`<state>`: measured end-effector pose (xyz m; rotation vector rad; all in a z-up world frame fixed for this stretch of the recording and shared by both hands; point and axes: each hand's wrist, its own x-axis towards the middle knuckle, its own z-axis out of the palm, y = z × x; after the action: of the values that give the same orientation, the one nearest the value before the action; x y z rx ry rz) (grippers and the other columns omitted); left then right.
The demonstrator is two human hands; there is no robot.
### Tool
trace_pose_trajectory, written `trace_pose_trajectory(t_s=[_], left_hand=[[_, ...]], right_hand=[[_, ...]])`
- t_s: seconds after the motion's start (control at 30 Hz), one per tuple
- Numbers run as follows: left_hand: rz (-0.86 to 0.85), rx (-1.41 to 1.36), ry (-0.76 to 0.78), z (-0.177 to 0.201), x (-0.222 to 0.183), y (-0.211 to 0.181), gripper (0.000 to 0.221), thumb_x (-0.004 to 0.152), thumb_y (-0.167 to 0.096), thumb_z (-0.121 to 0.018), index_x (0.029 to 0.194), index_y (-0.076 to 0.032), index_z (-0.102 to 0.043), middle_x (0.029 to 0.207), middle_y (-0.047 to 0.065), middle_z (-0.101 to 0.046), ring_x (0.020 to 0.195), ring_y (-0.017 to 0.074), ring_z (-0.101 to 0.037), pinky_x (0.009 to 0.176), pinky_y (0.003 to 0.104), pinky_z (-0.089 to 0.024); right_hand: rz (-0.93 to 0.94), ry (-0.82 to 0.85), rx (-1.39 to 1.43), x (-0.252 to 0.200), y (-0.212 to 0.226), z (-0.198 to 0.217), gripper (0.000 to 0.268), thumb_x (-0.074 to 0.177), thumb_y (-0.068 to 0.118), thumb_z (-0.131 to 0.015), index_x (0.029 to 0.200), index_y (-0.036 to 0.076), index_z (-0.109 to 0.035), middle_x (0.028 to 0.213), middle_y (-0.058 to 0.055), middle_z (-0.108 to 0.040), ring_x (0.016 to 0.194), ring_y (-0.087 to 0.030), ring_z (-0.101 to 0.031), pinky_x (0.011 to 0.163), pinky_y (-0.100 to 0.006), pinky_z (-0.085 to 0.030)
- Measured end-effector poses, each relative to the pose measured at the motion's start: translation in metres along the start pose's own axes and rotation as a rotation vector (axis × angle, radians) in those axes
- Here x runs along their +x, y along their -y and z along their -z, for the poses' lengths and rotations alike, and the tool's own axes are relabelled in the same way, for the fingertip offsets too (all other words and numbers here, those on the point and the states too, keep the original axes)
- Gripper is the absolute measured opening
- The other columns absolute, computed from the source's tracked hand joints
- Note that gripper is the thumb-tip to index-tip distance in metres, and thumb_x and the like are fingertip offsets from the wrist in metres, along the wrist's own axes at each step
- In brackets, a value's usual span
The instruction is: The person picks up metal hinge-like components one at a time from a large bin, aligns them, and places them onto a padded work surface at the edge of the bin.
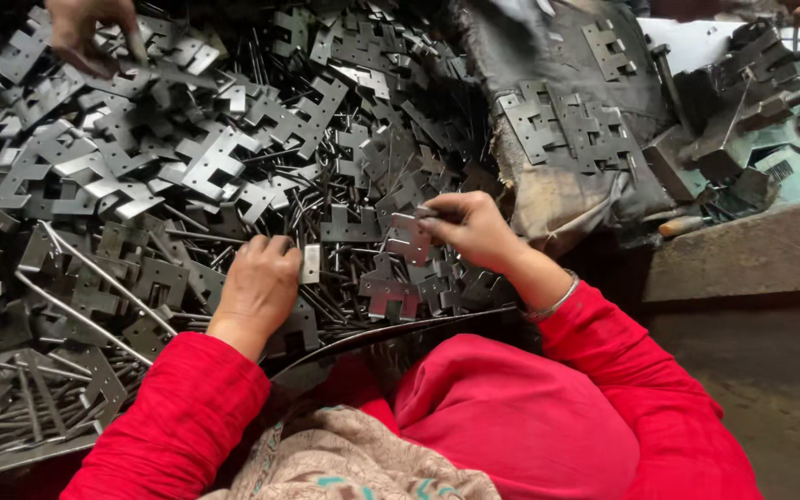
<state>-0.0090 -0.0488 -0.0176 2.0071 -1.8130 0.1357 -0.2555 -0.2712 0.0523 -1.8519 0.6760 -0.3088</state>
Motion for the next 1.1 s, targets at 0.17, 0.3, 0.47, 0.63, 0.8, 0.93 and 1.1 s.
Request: trace_pose_trajectory(t_s=[0.17, 0.3, 0.47, 0.63, 0.8, 0.93, 1.1], left_hand=[[-0.012, -0.361, -0.188, 0.017, -0.005, 0.008, 0.016, 0.085, -0.003, -0.063, 0.100, 0.000, -0.065, 0.104, 0.014, -0.068, 0.097, 0.0311, -0.066, 0.085, 0.041, -0.056], [0.309, -1.210, -0.451, 0.022, -0.003, 0.014, 0.012, 0.106, -0.015, -0.056, 0.114, -0.007, -0.061, 0.113, 0.008, -0.069, 0.099, 0.0203, -0.068, 0.089, 0.036, -0.059], [0.802, -2.203, -0.677, 0.013, -0.003, 0.017, 0.024, 0.111, -0.025, -0.053, 0.121, -0.005, -0.063, 0.111, 0.009, -0.068, 0.098, 0.0213, -0.067, 0.092, 0.039, -0.059], [0.931, -2.402, -0.310, 0.000, -0.001, -0.031, 0.029, 0.106, -0.018, -0.047, 0.130, -0.005, -0.059, 0.120, 0.010, -0.069, 0.107, 0.0228, -0.068, 0.100, 0.043, -0.056], [0.687, -2.684, -0.273, 0.003, 0.002, -0.074, 0.050, 0.107, -0.044, -0.044, 0.131, -0.002, -0.059, 0.119, 0.015, -0.069, 0.111, 0.0299, -0.065, 0.100, 0.044, -0.052], [0.550, -1.957, -0.179, 0.020, -0.002, -0.089, 0.049, 0.103, -0.031, -0.056, 0.143, -0.004, -0.048, 0.131, 0.011, -0.061, 0.121, 0.0243, -0.060, 0.102, 0.039, -0.050], [0.509, -1.638, 0.013, 0.025, -0.005, -0.074, 0.059, 0.090, -0.016, -0.071, 0.144, -0.004, -0.050, 0.138, 0.009, -0.062, 0.124, 0.0201, -0.060, 0.104, 0.034, -0.049]], right_hand=[[-0.146, -0.146, 0.702, -0.002, -0.008, 0.026, 0.009, 0.099, 0.007, -0.066, 0.106, 0.001, -0.069, 0.094, -0.009, -0.075, 0.080, -0.019, -0.073, 0.075, -0.036, -0.062], [-0.347, -0.381, 1.072, 0.006, -0.028, 0.016, 0.014, 0.103, 0.016, -0.058, 0.111, 0.004, -0.060, 0.092, -0.010, -0.069, 0.078, -0.020, -0.074, 0.074, -0.039, -0.065], [-0.454, -0.126, 0.897, 0.009, -0.019, -0.022, 0.047, 0.093, -0.009, -0.056, 0.139, 0.001, -0.050, 0.110, -0.020, -0.073, 0.087, -0.022, -0.074, 0.070, -0.031, -0.059], [-0.103, 0.013, 0.220, 0.007, 0.039, -0.052, 0.073, 0.090, -0.011, -0.060, 0.157, 0.002, -0.032, 0.123, -0.019, -0.068, 0.099, -0.030, -0.075, 0.082, -0.033, -0.062], [0.714, 0.028, -0.492, -0.016, 0.073, -0.107, 0.078, 0.090, -0.008, -0.061, 0.160, -0.001, -0.029, 0.141, -0.030, -0.058, 0.126, -0.043, -0.067, 0.106, -0.042, -0.054], [0.539, 0.190, -0.484, -0.027, 0.072, -0.101, 0.078, 0.081, -0.005, -0.065, 0.154, -0.007, -0.036, 0.126, -0.032, -0.063, 0.106, -0.045, -0.068, 0.089, -0.043, -0.056], [-0.222, 0.051, 0.576, -0.003, 0.047, -0.011, 0.059, 0.086, -0.014, -0.063, 0.143, -0.007, -0.059, 0.116, -0.016, -0.074, 0.093, -0.027, -0.072, 0.079, -0.036, -0.060]])
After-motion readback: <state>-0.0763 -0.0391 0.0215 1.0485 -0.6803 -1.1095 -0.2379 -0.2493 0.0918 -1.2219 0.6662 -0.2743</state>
